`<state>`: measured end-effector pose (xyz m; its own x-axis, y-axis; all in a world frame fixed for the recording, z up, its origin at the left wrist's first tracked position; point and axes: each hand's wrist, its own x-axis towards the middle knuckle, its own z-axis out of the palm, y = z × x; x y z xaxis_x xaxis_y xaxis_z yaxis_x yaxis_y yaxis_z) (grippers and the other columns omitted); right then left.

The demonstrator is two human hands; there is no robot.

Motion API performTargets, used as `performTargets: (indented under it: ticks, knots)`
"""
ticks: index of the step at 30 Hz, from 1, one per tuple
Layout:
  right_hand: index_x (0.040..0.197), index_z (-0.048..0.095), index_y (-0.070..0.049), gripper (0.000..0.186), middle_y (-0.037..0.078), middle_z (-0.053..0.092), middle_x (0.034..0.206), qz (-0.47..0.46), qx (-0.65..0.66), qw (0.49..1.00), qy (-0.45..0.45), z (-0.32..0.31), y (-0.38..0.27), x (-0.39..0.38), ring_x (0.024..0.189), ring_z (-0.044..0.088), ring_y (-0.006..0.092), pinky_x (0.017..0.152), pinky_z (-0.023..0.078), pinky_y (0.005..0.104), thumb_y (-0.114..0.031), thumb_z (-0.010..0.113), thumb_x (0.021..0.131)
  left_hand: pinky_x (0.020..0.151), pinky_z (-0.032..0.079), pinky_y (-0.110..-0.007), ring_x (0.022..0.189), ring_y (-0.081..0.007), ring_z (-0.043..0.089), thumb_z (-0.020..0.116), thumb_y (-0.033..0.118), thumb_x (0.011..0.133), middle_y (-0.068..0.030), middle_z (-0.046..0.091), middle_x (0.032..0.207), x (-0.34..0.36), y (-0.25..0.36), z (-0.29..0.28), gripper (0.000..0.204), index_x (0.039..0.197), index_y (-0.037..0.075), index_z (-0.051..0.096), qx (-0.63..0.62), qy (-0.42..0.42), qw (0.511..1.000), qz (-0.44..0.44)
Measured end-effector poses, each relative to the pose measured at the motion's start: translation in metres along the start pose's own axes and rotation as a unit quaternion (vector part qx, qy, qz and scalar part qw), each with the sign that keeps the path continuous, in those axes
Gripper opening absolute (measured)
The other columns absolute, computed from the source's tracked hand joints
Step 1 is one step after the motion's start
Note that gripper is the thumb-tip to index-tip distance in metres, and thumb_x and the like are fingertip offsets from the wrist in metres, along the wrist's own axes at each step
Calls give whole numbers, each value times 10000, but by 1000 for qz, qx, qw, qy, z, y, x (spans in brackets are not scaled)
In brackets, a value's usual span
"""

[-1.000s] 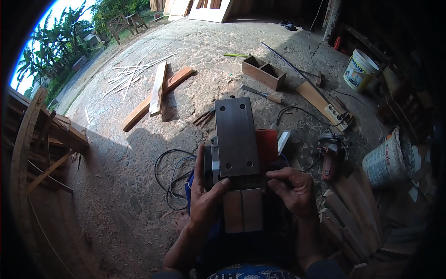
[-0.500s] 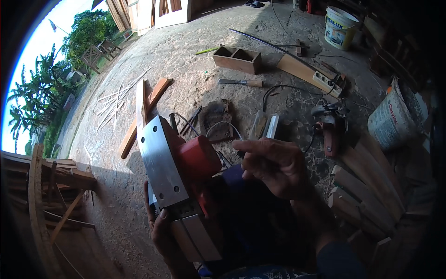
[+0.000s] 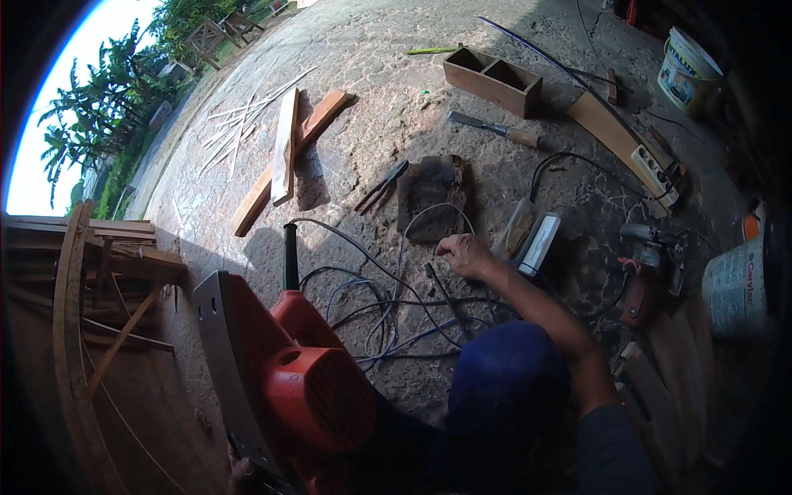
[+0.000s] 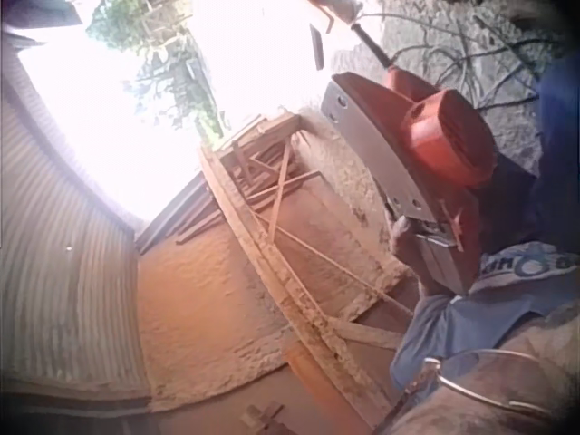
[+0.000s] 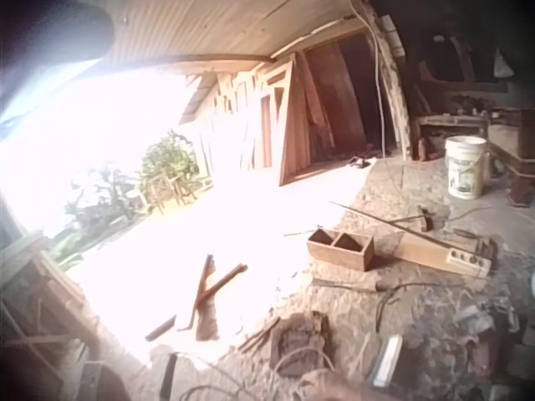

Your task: The person uses a T-handle socket wrench and a screwdriver to loosen and adjust components on the bottom of a hand-held power planer.

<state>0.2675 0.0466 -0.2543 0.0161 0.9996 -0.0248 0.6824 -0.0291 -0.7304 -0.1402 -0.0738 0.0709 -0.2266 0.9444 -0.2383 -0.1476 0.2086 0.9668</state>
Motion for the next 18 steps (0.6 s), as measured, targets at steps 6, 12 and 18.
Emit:
performTargets:
  ticks: [6, 12, 18]
  knots:
    - [1344, 515, -79, 481, 269, 689, 1124, 34, -31, 999, -28, 45, -16, -6, 1035, 677, 450, 908, 540, 545, -197, 639, 894, 1003, 551, -435, 1213, -344, 628, 669, 118, 815, -267, 493, 1438, 3, -7, -5, 964, 1630, 70, 157, -3, 20, 1000, -17]
    - [1252, 588, -115, 405, 197, 585, 1157, 76, -198, 977, 30, 30, -10, -17, 1115, 596, 378, 864, 504, 544, -125, 617, 849, 1016, 541, -441, 1225, -346, 619, 677, 130, 805, -266, 489, 1443, 10, -11, -6, 975, 1629, 68, 160, -8, 14, 999, -29]
    - [1040, 705, -173, 219, 68, 640, 1104, -190, -209, 958, 41, 64, 3, 7, 1088, 613, 292, 896, 518, 447, -113, 628, 843, 1030, 530, -446, 1236, -348, 611, 684, 142, 794, -264, 484, 1449, 12, -9, -1, 987, 1629, 66, 164, -5, -3, 1000, -31]
